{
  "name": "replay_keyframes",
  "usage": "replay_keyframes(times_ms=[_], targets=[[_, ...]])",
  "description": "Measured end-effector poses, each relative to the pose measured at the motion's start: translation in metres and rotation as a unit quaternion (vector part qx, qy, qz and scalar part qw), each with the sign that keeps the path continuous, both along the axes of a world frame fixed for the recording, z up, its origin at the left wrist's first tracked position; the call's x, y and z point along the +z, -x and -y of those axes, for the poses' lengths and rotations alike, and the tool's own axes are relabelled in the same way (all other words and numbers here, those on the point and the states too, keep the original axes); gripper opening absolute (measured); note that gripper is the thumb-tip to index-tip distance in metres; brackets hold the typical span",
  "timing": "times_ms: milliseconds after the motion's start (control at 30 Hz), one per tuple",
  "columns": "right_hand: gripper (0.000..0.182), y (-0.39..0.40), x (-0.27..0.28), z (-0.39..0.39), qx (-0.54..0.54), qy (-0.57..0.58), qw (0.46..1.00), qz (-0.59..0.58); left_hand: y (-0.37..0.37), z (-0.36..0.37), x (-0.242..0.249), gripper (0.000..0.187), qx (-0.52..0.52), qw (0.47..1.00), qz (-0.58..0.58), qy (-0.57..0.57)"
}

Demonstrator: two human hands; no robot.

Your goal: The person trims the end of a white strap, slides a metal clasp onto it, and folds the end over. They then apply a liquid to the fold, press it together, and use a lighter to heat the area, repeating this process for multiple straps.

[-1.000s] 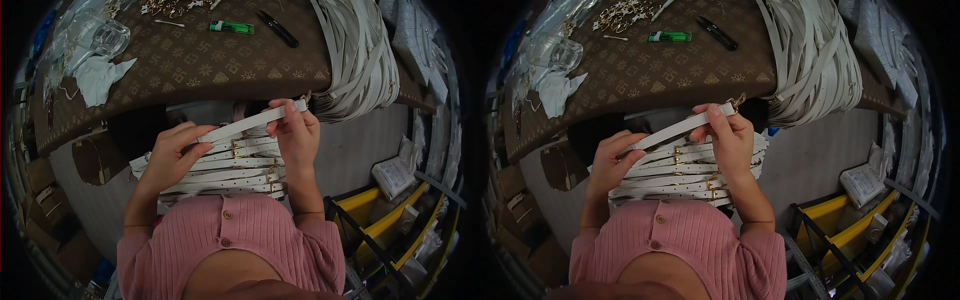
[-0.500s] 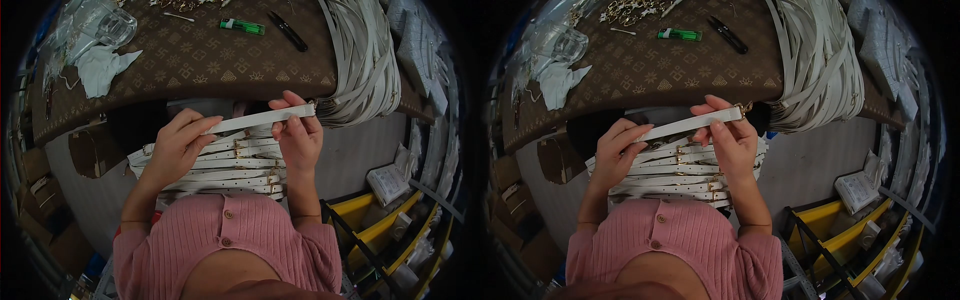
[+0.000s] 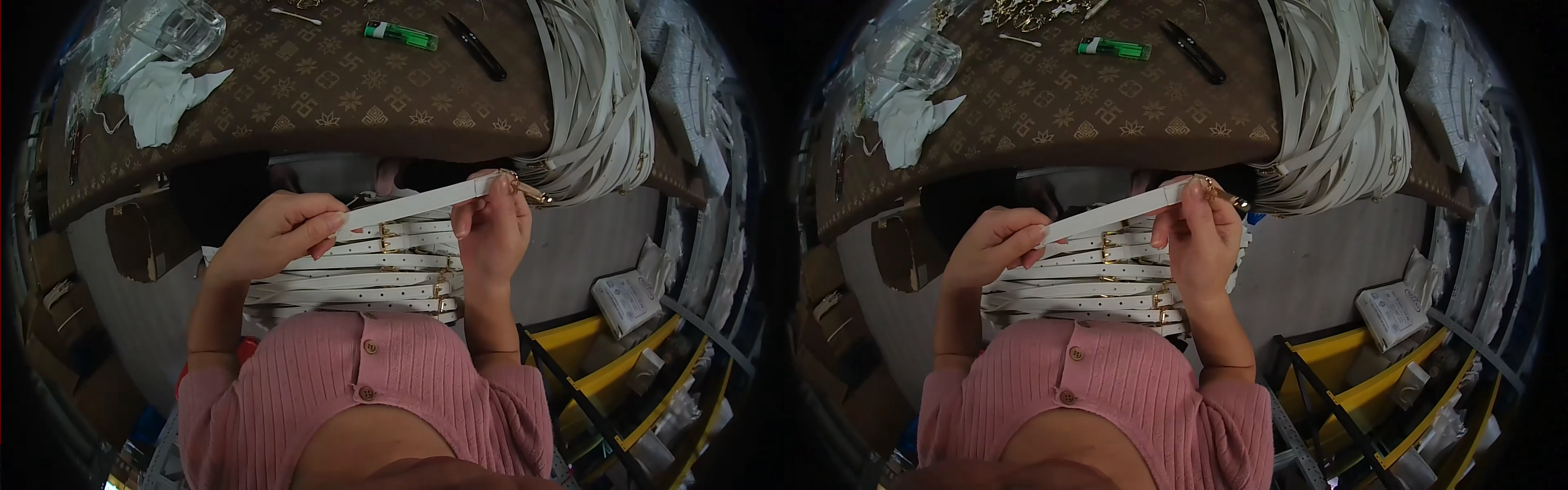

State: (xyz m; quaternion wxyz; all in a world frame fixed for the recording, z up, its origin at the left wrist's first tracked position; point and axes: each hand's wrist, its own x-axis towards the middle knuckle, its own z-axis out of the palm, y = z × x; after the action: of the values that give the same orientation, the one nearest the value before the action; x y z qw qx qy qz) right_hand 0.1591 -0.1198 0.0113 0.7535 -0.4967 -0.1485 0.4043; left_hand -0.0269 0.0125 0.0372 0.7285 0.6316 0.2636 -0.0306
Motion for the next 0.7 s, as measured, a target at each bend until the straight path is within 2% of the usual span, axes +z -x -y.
replay_keyframes(times_ms=[67,167,400,500,700], targets=[[0.032,0.000,0.002,0.001,-0.009,-0.006,1.000,-0.007,0.000,0.001,-0.002,0.019,0.002,1.000,0.015,-0.019],[0.036,-0.002,0.001,0.004,-0.001,0.000,1.000,-0.002,0.001,0.001,-0.002,0.018,-0.010,0.999,0.011,-0.033],[0.035,-0.001,0.004,0.008,-0.004,-0.008,1.000,0.014,0.000,0.004,-0.004,0.017,-0.023,0.998,0.006,-0.061],[0.034,-0.002,0.004,0.011,0.002,-0.009,1.000,0.022,0.000,0.006,-0.008,0.016,-0.004,0.996,0.046,-0.081],[0.034,0.000,0.007,0.012,0.003,-0.008,0.999,0.036,0.000,0.006,-0.004,0.015,-0.010,0.997,0.015,-0.077]])
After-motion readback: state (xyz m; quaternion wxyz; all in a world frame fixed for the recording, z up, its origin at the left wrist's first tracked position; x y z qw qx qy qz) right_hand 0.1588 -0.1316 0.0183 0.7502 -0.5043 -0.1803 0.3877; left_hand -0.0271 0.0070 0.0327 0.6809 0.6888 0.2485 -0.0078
